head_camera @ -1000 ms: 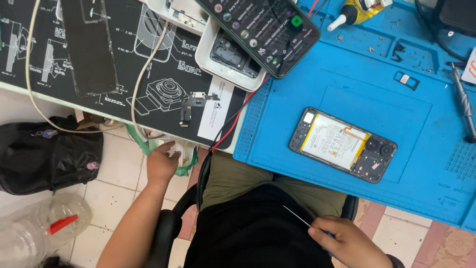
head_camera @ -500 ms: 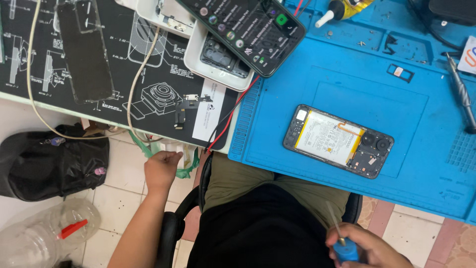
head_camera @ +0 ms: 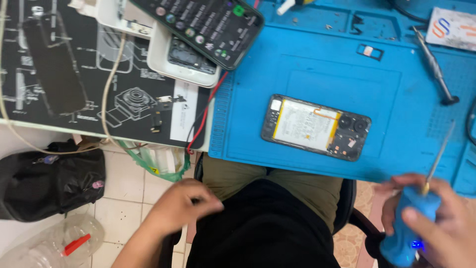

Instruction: The person pries along the edge of an opened smartphone lying on a blue repair mat, using a blue-handled pry tool to work around the frame near the battery. They briefly handle a small thin part in their lap, then resume prying along the phone's edges, repositioning the phone as they work.

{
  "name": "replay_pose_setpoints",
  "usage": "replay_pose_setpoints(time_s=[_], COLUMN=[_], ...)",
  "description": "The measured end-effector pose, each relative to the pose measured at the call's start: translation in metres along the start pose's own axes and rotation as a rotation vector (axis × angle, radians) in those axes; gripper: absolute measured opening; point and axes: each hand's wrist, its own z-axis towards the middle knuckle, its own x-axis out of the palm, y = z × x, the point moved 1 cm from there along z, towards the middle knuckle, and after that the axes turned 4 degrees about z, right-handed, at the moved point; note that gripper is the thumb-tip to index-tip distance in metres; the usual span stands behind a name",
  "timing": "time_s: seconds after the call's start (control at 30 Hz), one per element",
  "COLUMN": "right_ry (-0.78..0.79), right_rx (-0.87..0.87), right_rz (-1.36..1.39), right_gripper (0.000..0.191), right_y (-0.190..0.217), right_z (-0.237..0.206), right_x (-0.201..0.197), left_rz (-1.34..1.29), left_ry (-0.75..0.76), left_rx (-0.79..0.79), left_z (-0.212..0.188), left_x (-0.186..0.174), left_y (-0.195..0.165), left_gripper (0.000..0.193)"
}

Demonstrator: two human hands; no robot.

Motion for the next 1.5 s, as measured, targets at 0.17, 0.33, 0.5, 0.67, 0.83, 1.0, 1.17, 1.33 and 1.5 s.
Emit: replay_pose_setpoints(time_s=[0.17, 0.33, 0.5, 0.67, 0.83, 1.0, 1.17, 1.33, 1.5], right_ry=[-0.222, -0.328, -0.366, -0.332, -0.071, 0.099, 0.059, 0.059, -0.008], right_rx=[-0.036, 0.024, -0.034, -0.035, 0.004, 0.178, 0.255, 0.216, 0.367], right_rz=[0.048, -0.044, 0.161, 0.215, 0.366, -0.064, -0.246, -0.871, -1.103], right_gripper=[0.033, 0.026, 0.027, 0.028, 0.045, 0.063, 0.05, 0.058, 0.063], right_y=[0.023, 0.029, 0.018, 0.014, 0.02, 0.017, 0.023, 0.054, 0.059], right_z=[0.031, 0.038, 0.041, 0.049, 0.047, 0.027, 0.029, 0.036, 0.047], right_x=[0.049, 0.085, 0.095, 0.096, 0.089, 0.073, 0.057, 0.041, 0.057], left_rz=[0.253, 0.444, 0.427, 0.432, 0.344, 0.492, 0.512, 0.549, 0.559], left_ry=[-0.35, -0.559, -0.542, -0.589, -0.7, -0.663, -0.556, -0.58, -0.588], left_rx=[0.553, 0.469, 0.453, 0.566, 0.396, 0.641, 0.64, 0.57, 0.528], left_z=[0.017, 0.072, 0.086, 0.113, 0.133, 0.115, 0.116, 0.123, 0.126], left_x=[0.023, 0.036, 0.044, 0.036, 0.036, 0.046, 0.059, 0.067, 0.069], left_y=[-0.093, -0.136, -0.135, -0.13, -0.142, -0.142, -0.134, -0.137, -0.136], left_gripper=[0.039, 0.069, 0.063, 0.05, 0.036, 0.038, 0.066, 0.09, 0.099])
